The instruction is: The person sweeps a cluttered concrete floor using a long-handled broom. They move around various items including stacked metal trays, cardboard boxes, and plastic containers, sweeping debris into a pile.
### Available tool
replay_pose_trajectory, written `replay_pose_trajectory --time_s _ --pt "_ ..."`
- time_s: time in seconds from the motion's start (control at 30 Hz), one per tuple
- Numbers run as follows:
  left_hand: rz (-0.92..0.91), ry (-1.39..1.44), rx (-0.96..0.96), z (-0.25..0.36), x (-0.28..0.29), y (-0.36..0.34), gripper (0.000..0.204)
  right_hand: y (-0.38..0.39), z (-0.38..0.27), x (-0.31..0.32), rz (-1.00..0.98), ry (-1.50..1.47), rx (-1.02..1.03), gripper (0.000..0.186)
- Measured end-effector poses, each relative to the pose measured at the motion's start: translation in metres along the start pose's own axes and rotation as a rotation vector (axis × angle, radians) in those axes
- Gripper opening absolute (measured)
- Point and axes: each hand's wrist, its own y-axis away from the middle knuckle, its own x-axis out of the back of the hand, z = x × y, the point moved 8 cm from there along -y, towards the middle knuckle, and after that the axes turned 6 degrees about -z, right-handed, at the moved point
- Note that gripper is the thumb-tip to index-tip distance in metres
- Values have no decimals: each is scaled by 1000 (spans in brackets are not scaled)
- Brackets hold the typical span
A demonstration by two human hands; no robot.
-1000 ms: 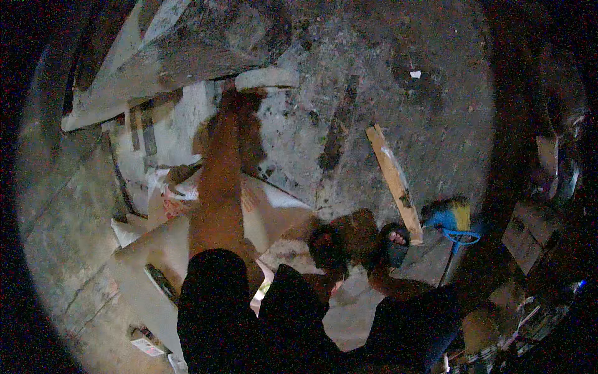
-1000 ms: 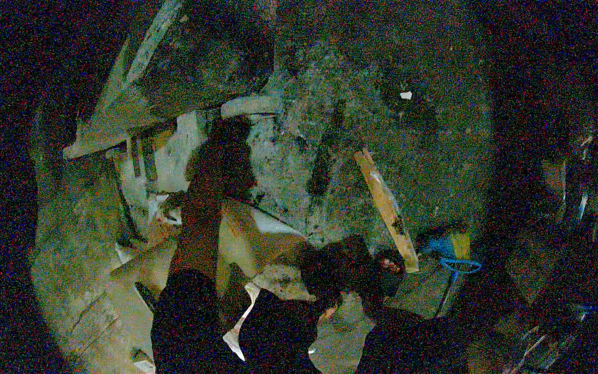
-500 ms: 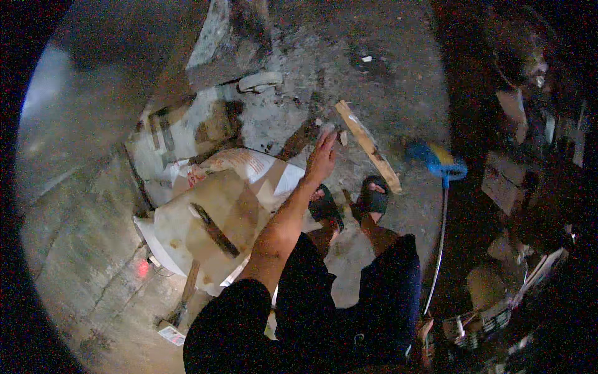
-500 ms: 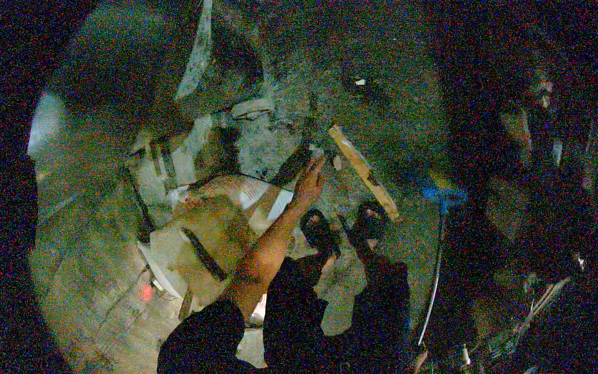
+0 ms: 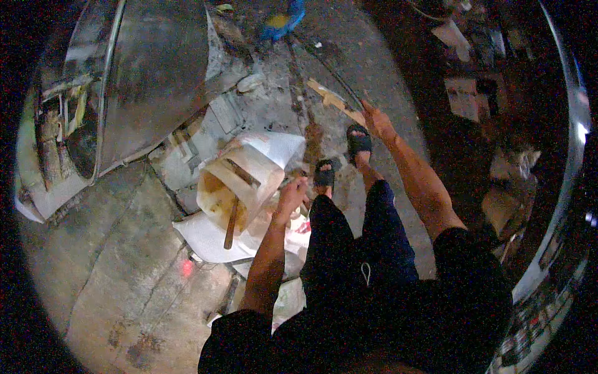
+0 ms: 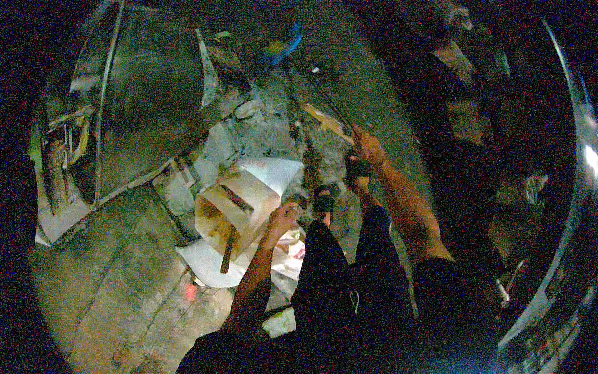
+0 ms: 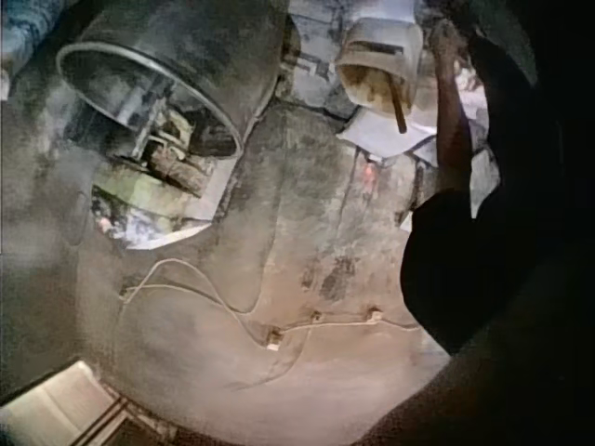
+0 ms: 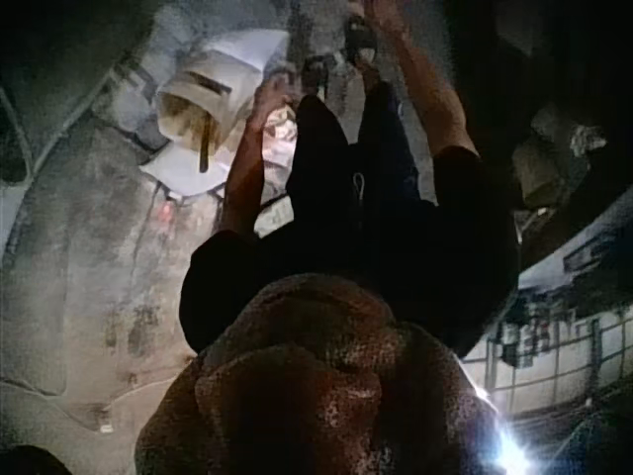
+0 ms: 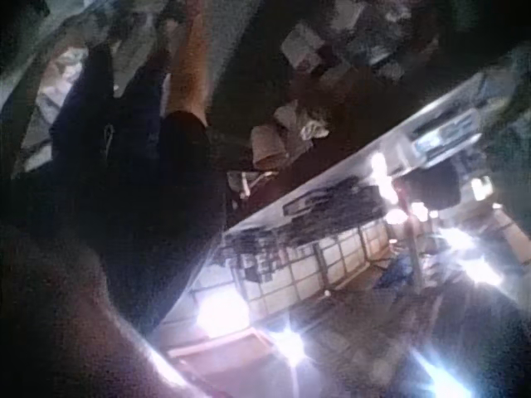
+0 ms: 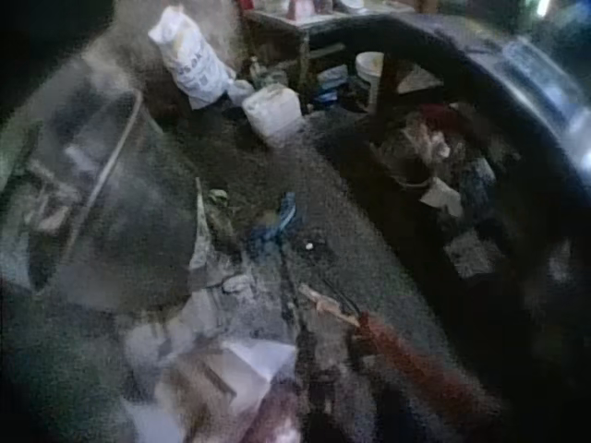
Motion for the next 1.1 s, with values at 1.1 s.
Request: replay_pose_trajectory --time_s 1.1 --pt "-26 -35 -22 -185 -146 333 35 619 213 -119 -147 283 -777 33"
